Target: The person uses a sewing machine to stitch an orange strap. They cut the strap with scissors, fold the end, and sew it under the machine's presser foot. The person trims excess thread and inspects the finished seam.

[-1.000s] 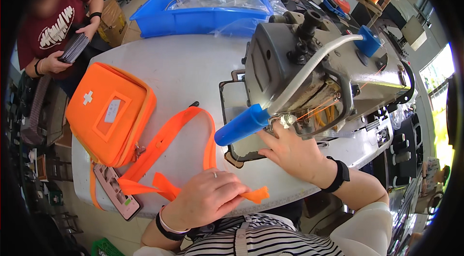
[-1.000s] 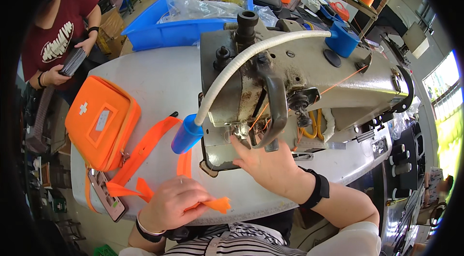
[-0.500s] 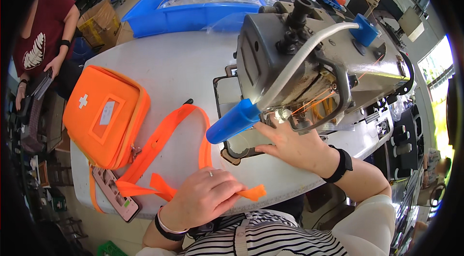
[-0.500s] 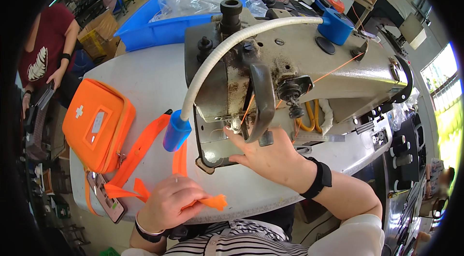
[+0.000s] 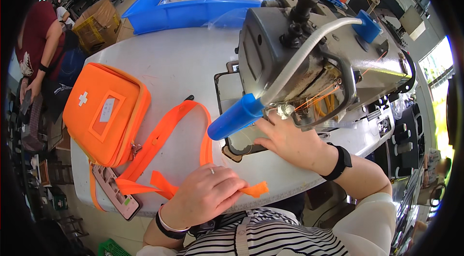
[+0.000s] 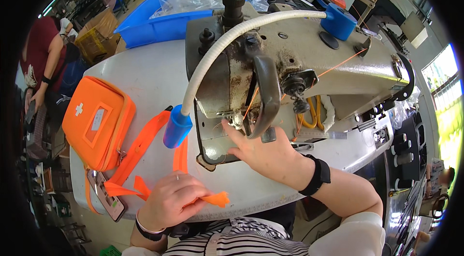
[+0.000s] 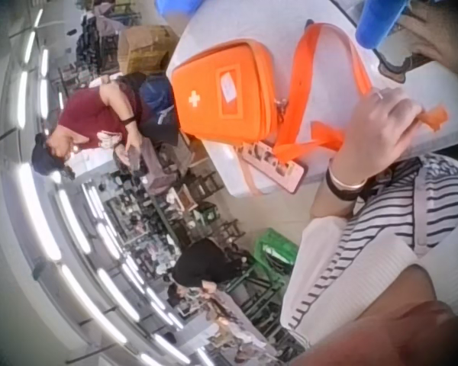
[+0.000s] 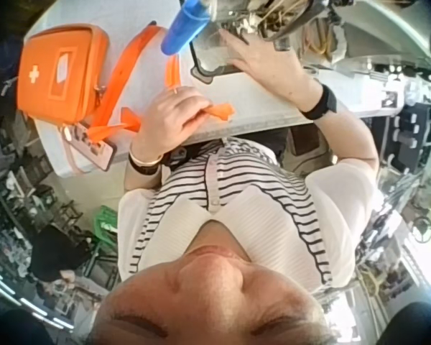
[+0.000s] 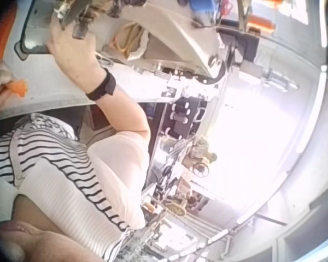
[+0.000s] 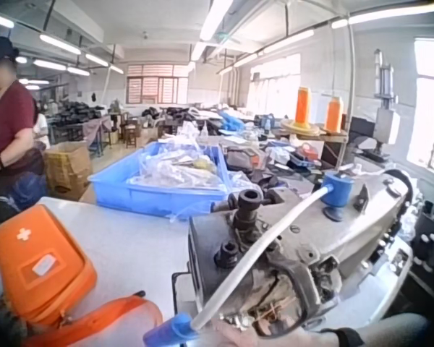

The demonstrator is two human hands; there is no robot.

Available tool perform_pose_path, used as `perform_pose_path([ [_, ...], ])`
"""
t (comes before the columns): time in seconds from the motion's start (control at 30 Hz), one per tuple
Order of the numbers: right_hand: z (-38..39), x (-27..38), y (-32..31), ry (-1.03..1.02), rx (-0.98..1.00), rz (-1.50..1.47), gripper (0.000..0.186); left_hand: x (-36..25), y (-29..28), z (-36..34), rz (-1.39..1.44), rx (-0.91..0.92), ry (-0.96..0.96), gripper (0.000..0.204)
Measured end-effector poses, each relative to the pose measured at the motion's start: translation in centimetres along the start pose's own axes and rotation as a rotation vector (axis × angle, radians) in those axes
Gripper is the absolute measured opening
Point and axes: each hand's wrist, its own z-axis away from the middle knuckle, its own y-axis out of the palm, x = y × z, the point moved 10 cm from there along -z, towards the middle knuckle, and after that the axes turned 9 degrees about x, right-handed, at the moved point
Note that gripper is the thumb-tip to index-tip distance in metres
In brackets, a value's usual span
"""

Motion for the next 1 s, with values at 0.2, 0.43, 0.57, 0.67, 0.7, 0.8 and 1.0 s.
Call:
perform_pose_path([
  [0.2,-0.1,0.1,0.6,-0.012,0.05,0.015,0.056,-0.2,-0.1,0.0,-0.019,0.005,-0.006,0.021],
  [0.43,-1.4,0.1,0.9,0.012,0.044,-0.308,0.045,-0.2,0.2,0.0,-0.01,0.018,-0.008,0.022],
  [0.57,-4.0,1.0,0.7,0.059,0.125,-0.438,0.025,-0.3,0.7,0.0,-0.001,0.043,0.003,0.023],
  [0.67,-3.8,1.5,0.3,0.037,0.081,-0.395,0.021,-0.3,0.7,0.1,-0.003,0.042,0.008,0.024],
  [0.7,-3.7,1.6,0.1,0.049,0.097,-0.441,0.023,-0.3,0.7,0.2,-0.003,0.042,0.009,0.024],
  [0.8,-2.8,2.9,-0.7,-0.039,0.097,-0.461,0.037,-0.5,0.7,0.3,-0.004,0.055,0.021,0.024],
  [1.0,-1.6,4.0,-2.2,-0.083,0.002,-0.492,0.055,-0.9,0.4,0.2,0.011,0.05,0.029,0.022],
])
